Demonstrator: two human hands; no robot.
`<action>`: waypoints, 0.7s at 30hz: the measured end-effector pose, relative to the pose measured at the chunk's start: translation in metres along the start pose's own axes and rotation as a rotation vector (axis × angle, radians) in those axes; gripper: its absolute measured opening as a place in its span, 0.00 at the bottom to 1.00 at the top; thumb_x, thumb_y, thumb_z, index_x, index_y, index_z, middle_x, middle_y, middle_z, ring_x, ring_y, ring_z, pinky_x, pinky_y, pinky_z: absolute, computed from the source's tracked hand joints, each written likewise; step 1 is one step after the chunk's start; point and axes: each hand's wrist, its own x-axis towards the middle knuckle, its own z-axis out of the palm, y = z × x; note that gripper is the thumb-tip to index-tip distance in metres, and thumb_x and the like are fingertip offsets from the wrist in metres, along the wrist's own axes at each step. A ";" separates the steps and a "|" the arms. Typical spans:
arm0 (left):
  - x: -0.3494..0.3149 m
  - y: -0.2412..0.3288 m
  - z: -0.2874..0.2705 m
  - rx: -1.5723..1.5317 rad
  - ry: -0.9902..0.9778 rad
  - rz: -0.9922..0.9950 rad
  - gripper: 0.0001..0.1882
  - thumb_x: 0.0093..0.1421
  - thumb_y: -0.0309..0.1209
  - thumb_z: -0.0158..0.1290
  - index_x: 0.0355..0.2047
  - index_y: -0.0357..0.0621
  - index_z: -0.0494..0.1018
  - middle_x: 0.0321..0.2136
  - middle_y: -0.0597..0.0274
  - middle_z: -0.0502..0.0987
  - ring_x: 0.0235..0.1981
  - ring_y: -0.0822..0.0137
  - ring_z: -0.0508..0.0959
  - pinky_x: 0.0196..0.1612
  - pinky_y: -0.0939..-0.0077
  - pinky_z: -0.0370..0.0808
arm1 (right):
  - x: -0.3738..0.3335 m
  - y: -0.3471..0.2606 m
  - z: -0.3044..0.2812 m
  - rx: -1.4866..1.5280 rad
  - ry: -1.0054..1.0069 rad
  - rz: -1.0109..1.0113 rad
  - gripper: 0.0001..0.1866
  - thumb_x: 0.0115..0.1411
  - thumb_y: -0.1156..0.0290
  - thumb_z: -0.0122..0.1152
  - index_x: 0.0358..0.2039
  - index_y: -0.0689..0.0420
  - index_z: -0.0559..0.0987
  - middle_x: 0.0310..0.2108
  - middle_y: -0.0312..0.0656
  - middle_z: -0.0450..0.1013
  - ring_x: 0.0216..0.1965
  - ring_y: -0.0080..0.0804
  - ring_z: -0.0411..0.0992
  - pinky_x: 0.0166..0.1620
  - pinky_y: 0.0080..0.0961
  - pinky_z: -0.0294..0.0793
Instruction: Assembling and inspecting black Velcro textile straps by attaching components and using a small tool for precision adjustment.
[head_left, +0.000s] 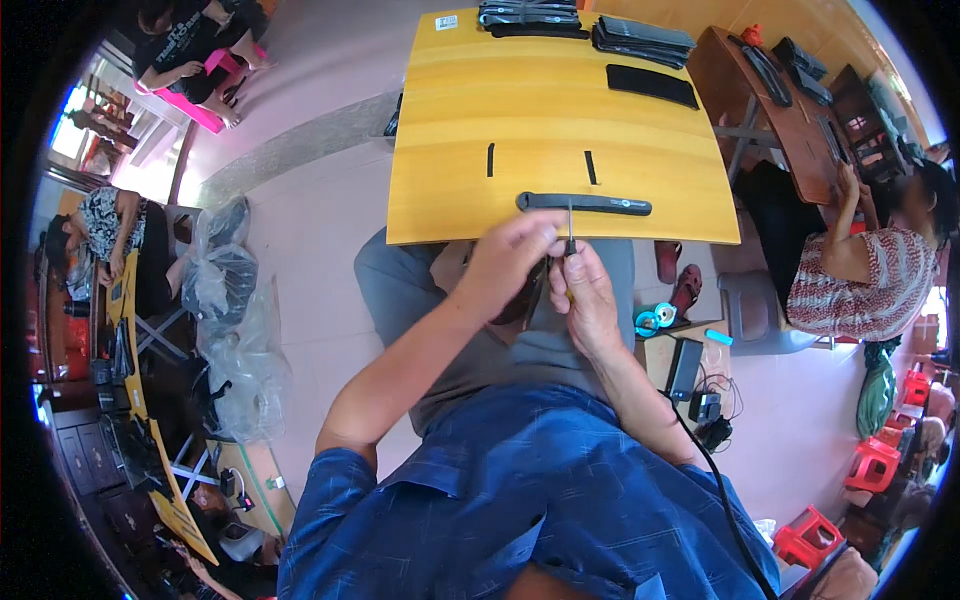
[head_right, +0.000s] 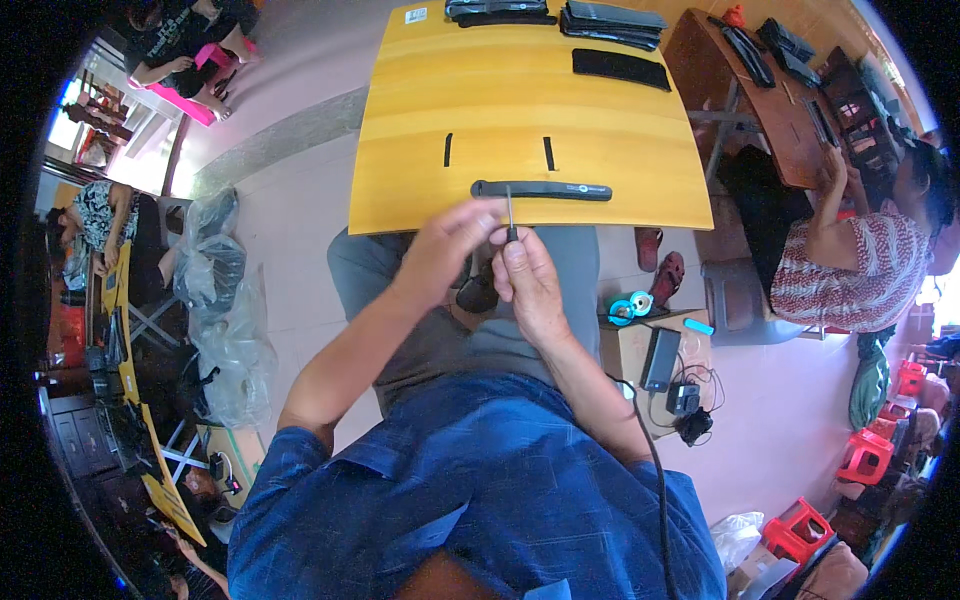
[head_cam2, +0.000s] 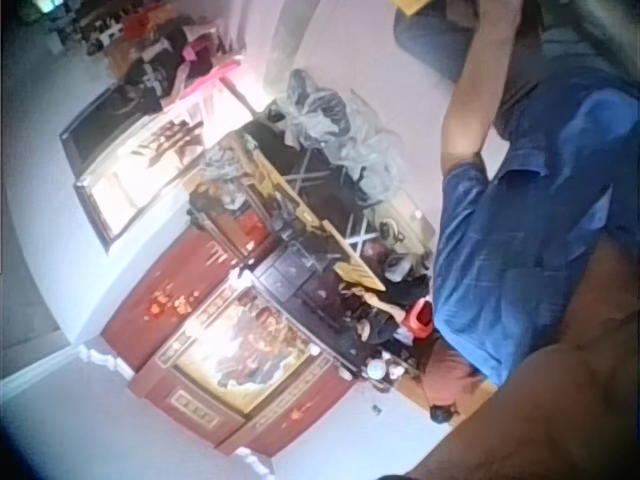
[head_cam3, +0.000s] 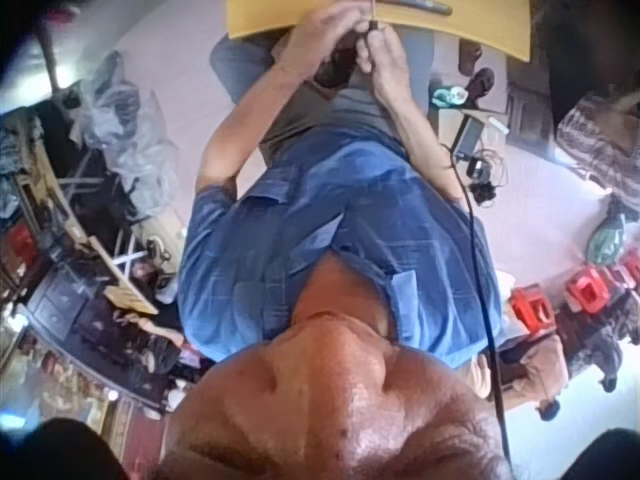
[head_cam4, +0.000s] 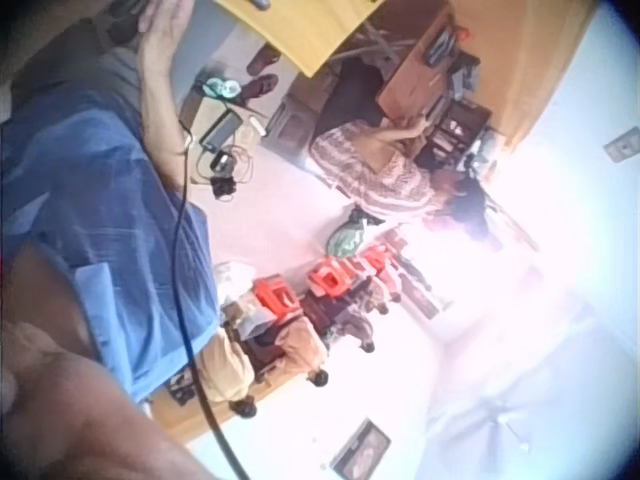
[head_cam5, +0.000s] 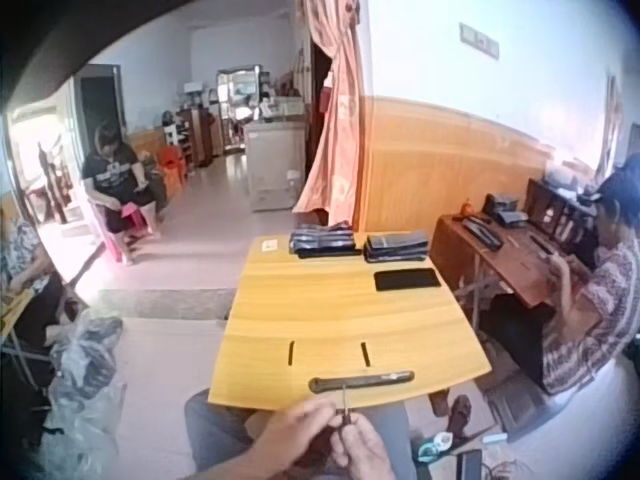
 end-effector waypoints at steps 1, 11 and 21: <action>0.005 0.010 -0.006 0.091 0.090 0.161 0.13 0.69 0.28 0.55 0.50 0.35 0.78 0.38 0.64 0.81 0.36 0.74 0.79 0.41 0.79 0.77 | -0.002 0.002 -0.002 0.026 -0.038 0.026 0.19 0.75 0.52 0.51 0.52 0.56 0.74 0.25 0.29 0.65 0.22 0.15 0.58 0.26 0.13 0.56; -0.004 0.050 -0.021 0.469 -0.122 0.123 0.11 0.69 0.30 0.56 0.33 0.34 0.82 0.24 0.67 0.79 0.27 0.77 0.76 0.33 0.80 0.74 | -0.010 -0.004 0.006 -0.120 -0.148 0.035 0.16 0.77 0.56 0.48 0.50 0.57 0.73 0.21 0.25 0.58 0.20 0.13 0.54 0.23 0.15 0.52; -0.010 0.137 0.011 1.006 -0.175 0.474 0.12 0.67 0.33 0.57 0.44 0.36 0.81 0.33 0.55 0.83 0.35 0.64 0.83 0.42 0.71 0.78 | -0.004 0.038 0.033 -0.749 -0.667 0.078 0.12 0.70 0.60 0.55 0.40 0.54 0.82 0.32 0.40 0.81 0.33 0.36 0.79 0.40 0.38 0.76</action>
